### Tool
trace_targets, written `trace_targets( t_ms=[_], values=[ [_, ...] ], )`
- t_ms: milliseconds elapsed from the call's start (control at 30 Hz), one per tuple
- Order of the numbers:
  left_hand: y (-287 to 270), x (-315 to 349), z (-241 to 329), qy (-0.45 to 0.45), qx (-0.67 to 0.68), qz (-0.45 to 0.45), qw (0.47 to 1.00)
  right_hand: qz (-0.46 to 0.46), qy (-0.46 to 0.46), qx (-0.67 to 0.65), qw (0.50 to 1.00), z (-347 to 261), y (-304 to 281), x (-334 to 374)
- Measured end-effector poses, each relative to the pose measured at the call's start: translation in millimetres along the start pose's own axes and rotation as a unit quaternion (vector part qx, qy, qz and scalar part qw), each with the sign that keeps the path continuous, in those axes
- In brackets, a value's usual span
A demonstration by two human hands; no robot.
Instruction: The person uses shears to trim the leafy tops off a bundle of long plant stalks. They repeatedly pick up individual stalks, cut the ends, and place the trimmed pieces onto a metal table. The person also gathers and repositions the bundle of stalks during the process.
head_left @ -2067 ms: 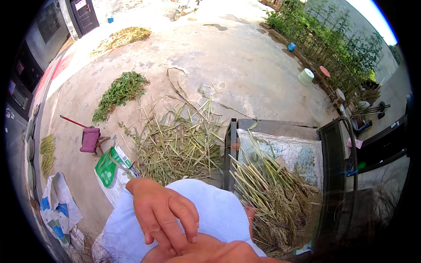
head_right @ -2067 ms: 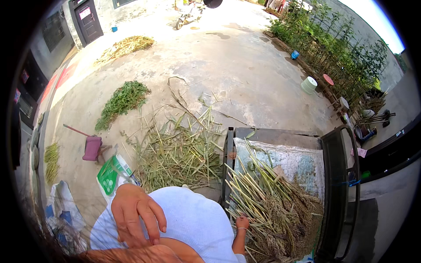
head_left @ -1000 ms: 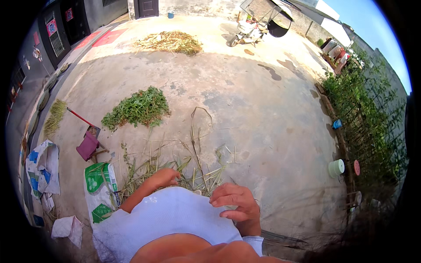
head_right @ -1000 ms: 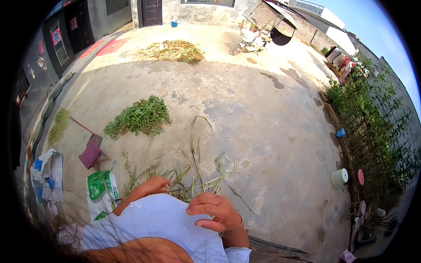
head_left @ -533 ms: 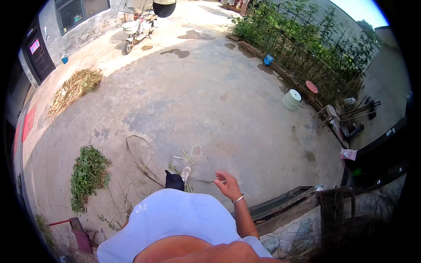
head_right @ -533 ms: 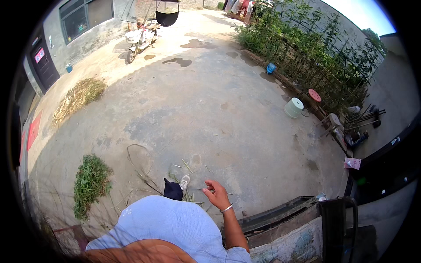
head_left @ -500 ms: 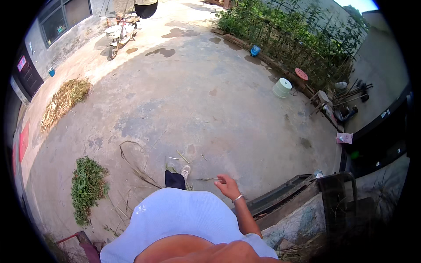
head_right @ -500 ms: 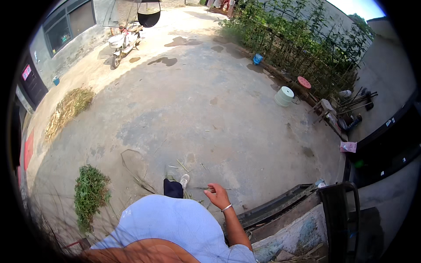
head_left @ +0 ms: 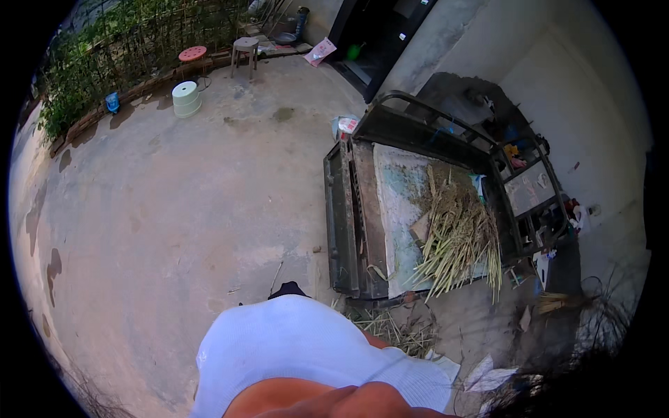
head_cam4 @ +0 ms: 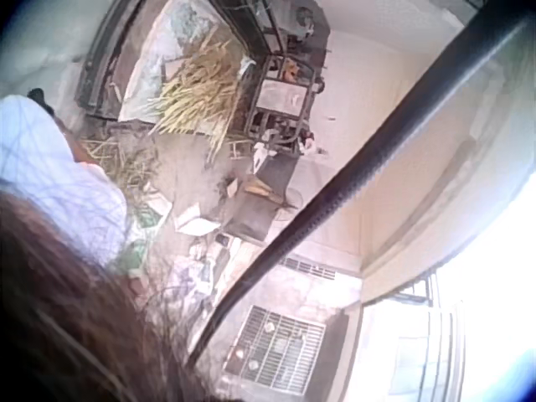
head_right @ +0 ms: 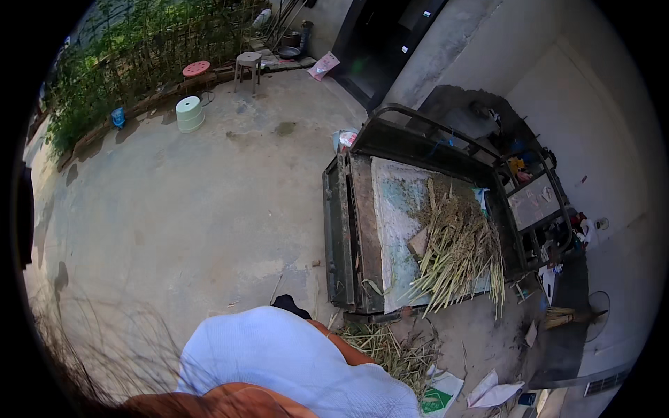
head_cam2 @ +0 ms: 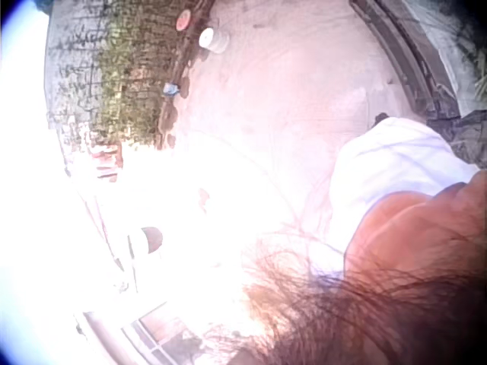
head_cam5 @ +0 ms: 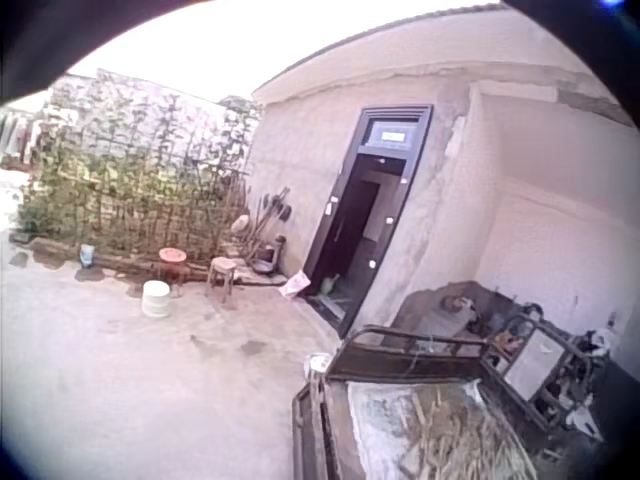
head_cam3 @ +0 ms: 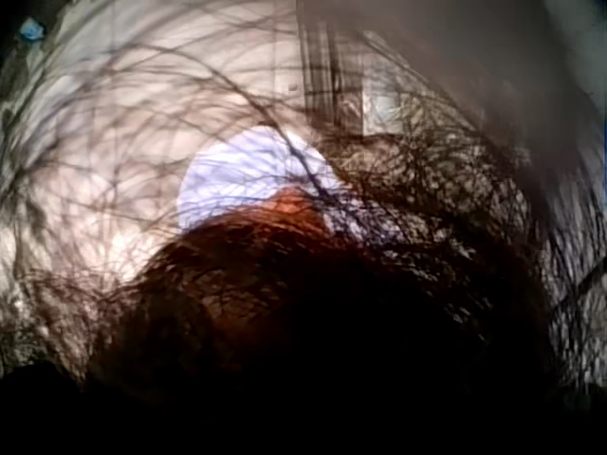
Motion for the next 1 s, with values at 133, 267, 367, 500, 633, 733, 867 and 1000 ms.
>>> trace_targets(
  t_ms=[133,267,367,500,633,733,867,1000],
  values=[
    [23,-96,63,0.065,-0.039,-0.117,0.99,0.106,0.058,-0.078,0.99,25,-11,32],
    [69,-142,102,0.084,-0.067,-0.196,0.975,0.153,0.104,-0.147,0.972,61,-6,43],
    [120,-159,133,0.1,-0.085,-0.259,0.957,0.203,0.132,-0.195,0.95,88,-17,50],
    [157,-179,156,0.096,-0.118,-0.312,0.938,0.235,0.14,-0.249,0.929,104,-22,40],
    [189,-204,186,0.113,-0.15,-0.362,0.913,0.276,0.13,-0.288,0.908,101,-30,29],
    [216,-220,207,0.127,-0.172,-0.408,0.888,0.313,0.125,-0.327,0.883,99,-23,28],
    [231,-241,239,0.161,-0.193,-0.444,0.86,0.36,0.087,-0.368,0.853,82,-25,9],
    [264,-251,256,0.187,-0.199,-0.518,0.811,0.442,0.06,-0.409,0.796,68,-6,19]
  ],
)
Point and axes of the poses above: each hand's wrist, its own x-axis away from the middle knuckle, its own y-axis out of the palm, z = x × y, the point moved 8 cm from there along -x, towards the middle knuckle, and after that the axes turned 9 degrees about y, right-handed, at the moved point
